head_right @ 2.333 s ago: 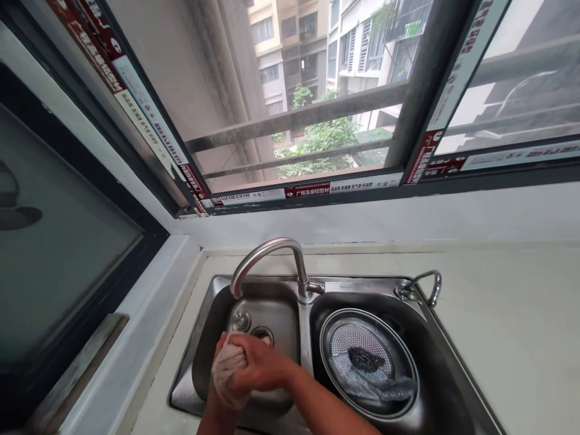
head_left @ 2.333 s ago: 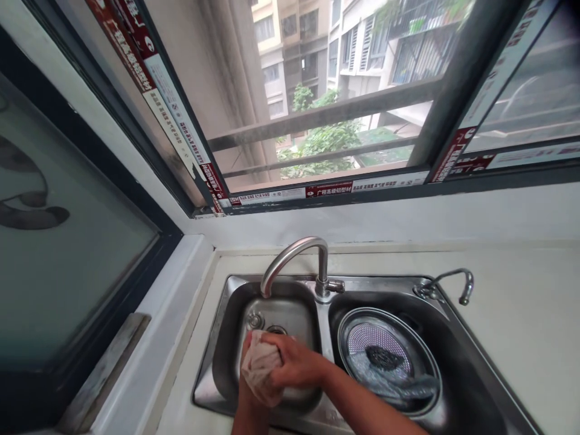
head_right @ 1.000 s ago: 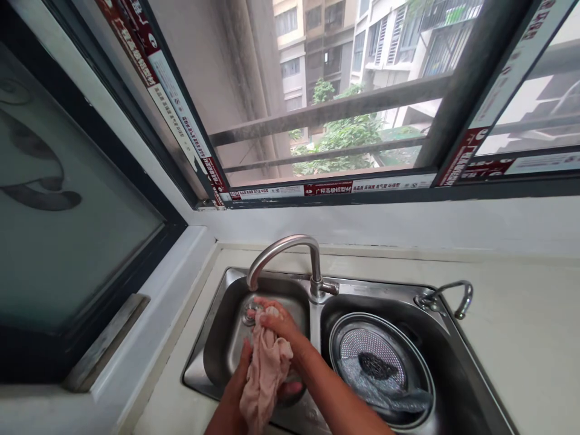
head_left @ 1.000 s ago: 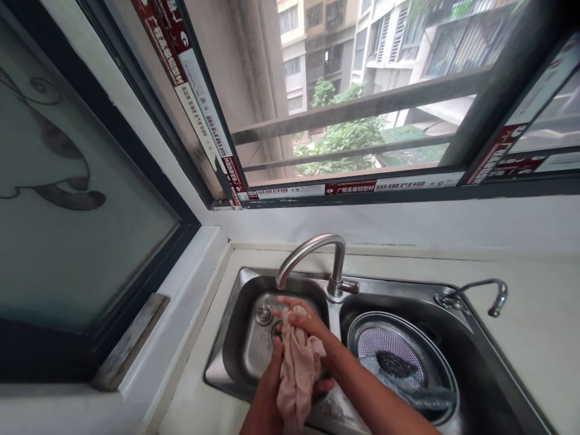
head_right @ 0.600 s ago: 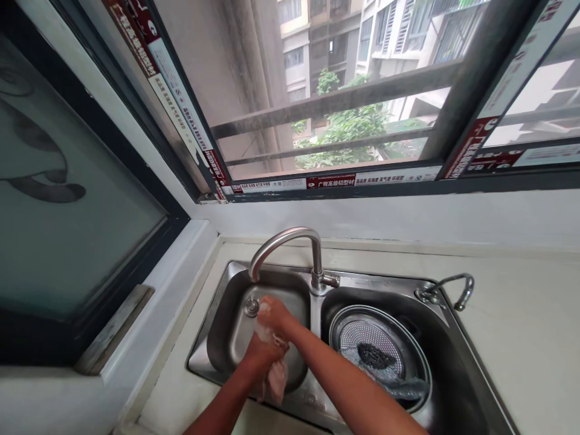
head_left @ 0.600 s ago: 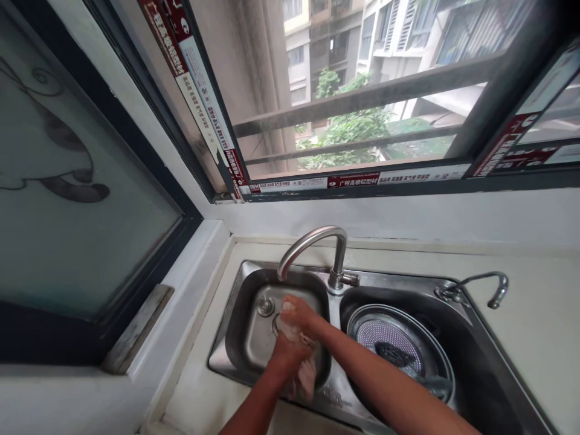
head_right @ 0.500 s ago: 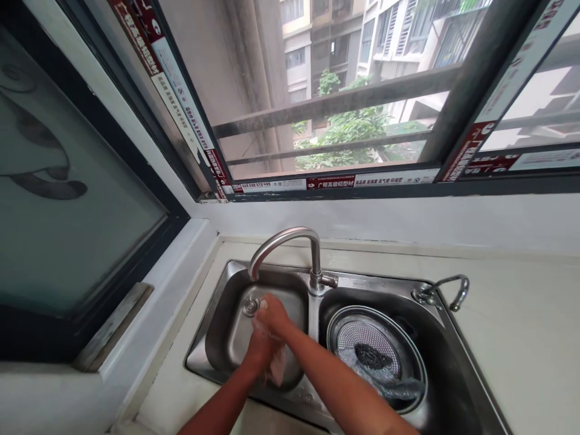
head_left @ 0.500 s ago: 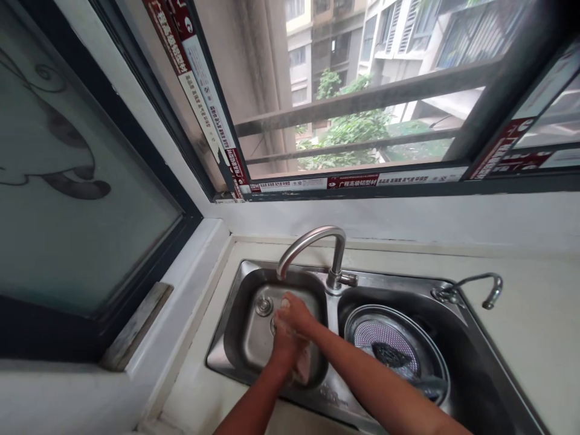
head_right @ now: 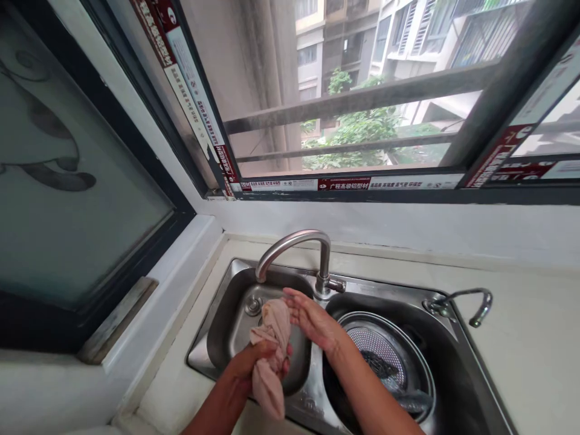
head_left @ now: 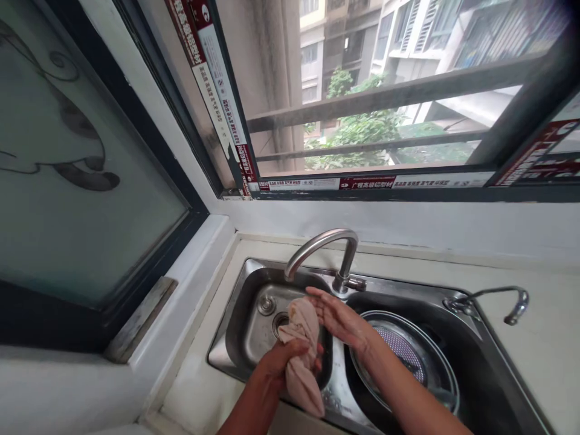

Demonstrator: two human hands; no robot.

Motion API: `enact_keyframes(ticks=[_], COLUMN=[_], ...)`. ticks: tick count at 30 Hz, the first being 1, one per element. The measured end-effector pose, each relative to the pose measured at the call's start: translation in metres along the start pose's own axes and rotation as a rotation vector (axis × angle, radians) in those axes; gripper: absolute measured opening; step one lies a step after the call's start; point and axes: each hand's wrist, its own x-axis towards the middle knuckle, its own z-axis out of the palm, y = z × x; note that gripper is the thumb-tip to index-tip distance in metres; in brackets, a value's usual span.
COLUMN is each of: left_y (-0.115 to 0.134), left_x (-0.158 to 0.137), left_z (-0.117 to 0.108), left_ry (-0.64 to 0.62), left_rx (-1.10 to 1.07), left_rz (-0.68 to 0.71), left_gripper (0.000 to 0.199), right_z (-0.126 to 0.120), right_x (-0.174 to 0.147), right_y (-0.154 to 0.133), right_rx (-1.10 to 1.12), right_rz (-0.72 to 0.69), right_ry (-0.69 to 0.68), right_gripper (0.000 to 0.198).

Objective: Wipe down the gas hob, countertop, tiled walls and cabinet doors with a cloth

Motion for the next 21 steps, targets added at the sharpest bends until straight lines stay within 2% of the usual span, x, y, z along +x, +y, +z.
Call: enact_keyframes(ticks=[2, 4, 6, 8, 10, 12, 15, 18, 21], left_y=[0.002, 0.000, -0.004, -0.005, -0.001, 0.006, 0.014, 0.011, -0.001], left_x=[-0.011, -0.018, -0.024, -0.031, -0.041, -0.050, -0.053, -0.038, -0.016], left_z=[0.017, 0.033, 0.044, 0.050, 0.053, 0.057, 0.064, 0.063, 0.054], left_ry=[-0.137, -0.293, -0.449, -0.559, -0.594, -0.545, -0.289, -0.044, 0.072], left_rx=[-0.056, -0.124, -0.198, -0.228, -0.170, -0.058, 0.058, 0.060, 0.044], left_rz=[-0.068, -0.113, -0.151, -0.169, -0.189, -0.189, -0.088, -0.011, 0.001], left_gripper=[0.062, 0.064, 0.063, 0.065, 0.066, 0.059, 0.042, 0.039, 0.043], right_z=[0.004, 0.021, 0.042, 0.061, 0.071, 0.073, 0.067, 0.059, 0.054], right_x=[-0.016, -0.029, -0.042, -0.055, -0.066, -0.070, -0.062, -0.045, -0.029], right_y=[-0.009, -0.017, -0.027, -0.039, -0.053, -0.065, -0.073, -0.067, -0.055], right_rx=[0.237, 0.411, 0.525, 0.595, 0.602, 0.506, 0.199, -0.244, -0.594], right_rz=[0.013, -0.016, -0.067, -0.127, -0.162, -0.153, -0.086, -0.065, -0.073], right_ry=[-0.132, -0.284, -0.434, -0.546, -0.609, -0.609, -0.523, -0.342, -0.231], right_gripper=[0.070, 0.078, 0.076, 0.056, 0.032, 0.026, 0.031, 0.038, 0.037])
